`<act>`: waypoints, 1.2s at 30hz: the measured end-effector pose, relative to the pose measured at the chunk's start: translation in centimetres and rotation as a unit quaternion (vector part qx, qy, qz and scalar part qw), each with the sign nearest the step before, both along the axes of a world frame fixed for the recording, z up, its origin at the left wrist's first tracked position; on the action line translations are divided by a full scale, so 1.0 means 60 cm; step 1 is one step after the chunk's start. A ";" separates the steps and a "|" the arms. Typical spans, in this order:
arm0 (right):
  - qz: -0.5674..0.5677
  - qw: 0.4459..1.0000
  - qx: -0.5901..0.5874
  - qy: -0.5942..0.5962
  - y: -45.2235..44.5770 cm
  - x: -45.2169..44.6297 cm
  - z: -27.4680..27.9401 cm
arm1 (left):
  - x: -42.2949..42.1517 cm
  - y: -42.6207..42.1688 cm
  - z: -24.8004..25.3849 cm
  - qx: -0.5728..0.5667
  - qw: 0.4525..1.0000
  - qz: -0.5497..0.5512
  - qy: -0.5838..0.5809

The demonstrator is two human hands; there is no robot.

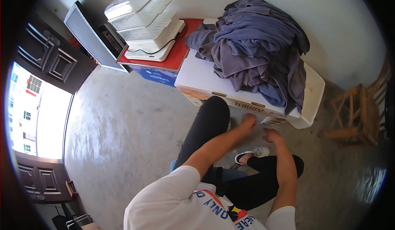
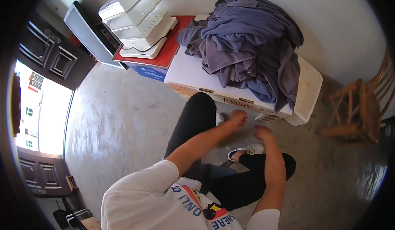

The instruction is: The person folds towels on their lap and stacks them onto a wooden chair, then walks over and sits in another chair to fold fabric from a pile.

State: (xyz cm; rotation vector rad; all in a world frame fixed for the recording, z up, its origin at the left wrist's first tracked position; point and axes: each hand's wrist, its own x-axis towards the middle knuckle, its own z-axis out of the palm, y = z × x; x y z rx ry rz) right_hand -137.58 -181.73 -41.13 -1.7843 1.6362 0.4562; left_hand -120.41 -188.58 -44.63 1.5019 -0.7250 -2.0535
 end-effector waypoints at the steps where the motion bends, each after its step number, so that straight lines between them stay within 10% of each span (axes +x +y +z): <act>1: 0.002 1.000 -0.001 0.001 -0.002 0.004 0.003 | 0.026 -0.015 0.003 0.011 1.000 0.017 0.003; 7: 0.014 1.000 0.025 0.001 -0.007 0.013 0.014 | 0.275 -0.077 -0.076 0.123 0.945 0.256 0.160; 10: 0.011 0.999 -0.018 -0.031 0.009 -0.018 -0.046 | 0.320 -0.053 0.010 0.092 0.875 0.404 0.251; 19: -0.058 0.995 0.063 -0.057 0.030 -0.017 -0.017 | 0.293 -0.083 -0.002 -0.029 0.823 0.372 0.428; 36: -0.036 0.998 0.001 -0.054 0.069 -0.041 -0.041 | 0.300 -0.092 -0.012 -0.025 0.820 0.403 0.406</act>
